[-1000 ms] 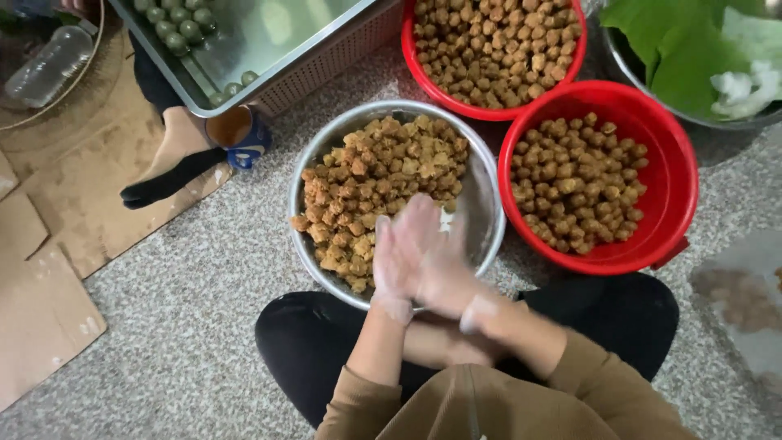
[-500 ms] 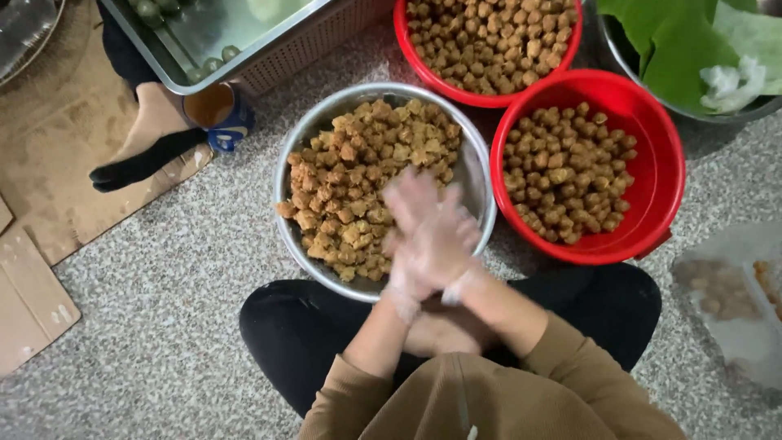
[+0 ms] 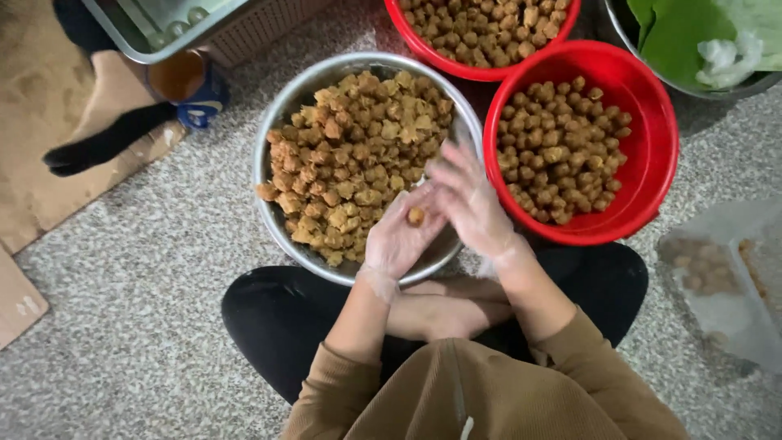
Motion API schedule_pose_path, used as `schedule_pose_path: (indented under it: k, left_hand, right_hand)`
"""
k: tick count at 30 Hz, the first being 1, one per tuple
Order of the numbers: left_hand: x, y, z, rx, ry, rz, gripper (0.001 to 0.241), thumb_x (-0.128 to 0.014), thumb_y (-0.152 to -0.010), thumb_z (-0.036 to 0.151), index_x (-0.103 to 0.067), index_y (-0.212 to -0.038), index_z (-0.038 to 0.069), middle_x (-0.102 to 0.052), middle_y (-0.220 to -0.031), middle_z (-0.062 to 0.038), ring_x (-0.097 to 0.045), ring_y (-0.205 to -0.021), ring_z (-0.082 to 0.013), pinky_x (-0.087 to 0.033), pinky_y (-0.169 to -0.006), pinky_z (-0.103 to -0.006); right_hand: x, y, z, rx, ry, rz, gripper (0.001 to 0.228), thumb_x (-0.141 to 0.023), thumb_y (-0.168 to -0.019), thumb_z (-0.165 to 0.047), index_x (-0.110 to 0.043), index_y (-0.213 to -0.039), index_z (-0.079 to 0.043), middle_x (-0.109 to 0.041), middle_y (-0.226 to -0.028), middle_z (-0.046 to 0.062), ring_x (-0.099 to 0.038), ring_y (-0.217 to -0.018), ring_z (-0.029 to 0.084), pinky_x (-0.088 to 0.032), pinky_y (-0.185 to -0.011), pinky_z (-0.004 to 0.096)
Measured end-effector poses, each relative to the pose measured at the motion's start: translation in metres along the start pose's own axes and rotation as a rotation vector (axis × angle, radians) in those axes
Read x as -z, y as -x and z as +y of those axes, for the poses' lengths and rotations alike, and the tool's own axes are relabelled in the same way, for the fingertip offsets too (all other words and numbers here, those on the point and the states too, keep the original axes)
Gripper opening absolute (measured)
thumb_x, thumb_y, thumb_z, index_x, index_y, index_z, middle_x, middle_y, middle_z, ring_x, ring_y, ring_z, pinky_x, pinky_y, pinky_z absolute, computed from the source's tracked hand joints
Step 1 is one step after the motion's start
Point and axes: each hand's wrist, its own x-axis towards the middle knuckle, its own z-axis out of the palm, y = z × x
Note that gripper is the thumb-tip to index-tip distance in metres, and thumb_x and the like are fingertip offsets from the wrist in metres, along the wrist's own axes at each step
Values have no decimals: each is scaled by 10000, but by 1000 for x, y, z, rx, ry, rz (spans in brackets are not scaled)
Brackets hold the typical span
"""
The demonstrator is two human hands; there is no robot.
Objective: Rolling small portions of a food mixture into balls by hand and placing them into a collection bowl.
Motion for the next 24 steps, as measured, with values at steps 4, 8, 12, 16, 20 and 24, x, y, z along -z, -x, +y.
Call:
schedule_pose_path:
  k: [4, 8, 12, 16, 20, 24]
  left_hand:
    - [23, -7, -13, 24, -190, -7, 293, -506, -1055, 239, -577, -1248, 31, -594, -1171, -165, -638, -1112, -311, -561, -978, -510]
    - [27, -2, -23, 99, -181, 121, 412, -514, -1066, 399, -631, -1291, 74, -650, -1285, -200, -663, -1130, -332, -550, -990, -491]
    - [-8, 1, 8, 42, -343, 303, 573, -520, -993, 590, -589, -1346, 143, -619, -1389, -154, -618, -1243, -342, -523, -1001, -461]
    - [1, -9, 12, -54, -412, 489, 644, -432, -1042, 537, -475, -1492, 77, -509, -1479, -193, -574, -1245, -329, -480, -1015, -414]
    - [16, -14, 9, -15, -460, 565, 638, -470, -1037, 539, -498, -1456, 60, -560, -1403, -158, -625, -1111, -293, -561, -879, -355]
    - [25, -11, 9, -7, -501, 591, 655, -464, -1033, 553, -494, -1472, 67, -541, -1445, -159, -608, -1177, -313, -540, -920, -372]
  right_hand:
    - [12, 22, -17, 99, 207, -158, 563, -824, -792, -296, -648, -1295, -115, -371, -1609, 164, -300, -1493, 440, -254, -1233, 569]
    - [21, 7, -49, 29, 196, -63, 375, -848, -771, -139, -710, -1109, -51, -558, -1449, 180, -507, -1350, 441, -405, -1151, 533]
    - [76, 1, -27, -28, 348, 154, 51, -723, -911, -71, -713, -861, -72, -691, -1104, 120, -642, -1094, 350, -481, -1049, 488]
    - [73, 9, 31, -75, 609, 292, 451, -805, -913, -60, -583, -1306, -65, -473, -1380, 169, -473, -1304, 392, -399, -1125, 527]
    - [5, 18, 69, -150, 636, -280, 278, -737, -931, -380, -662, -841, -128, -662, -794, 56, -699, -848, 300, -560, -753, 405]
    - [-66, 21, 184, -258, 995, -484, 232, -770, -798, -315, -622, -780, -137, -595, -731, 42, -671, -707, 267, -558, -579, 389]
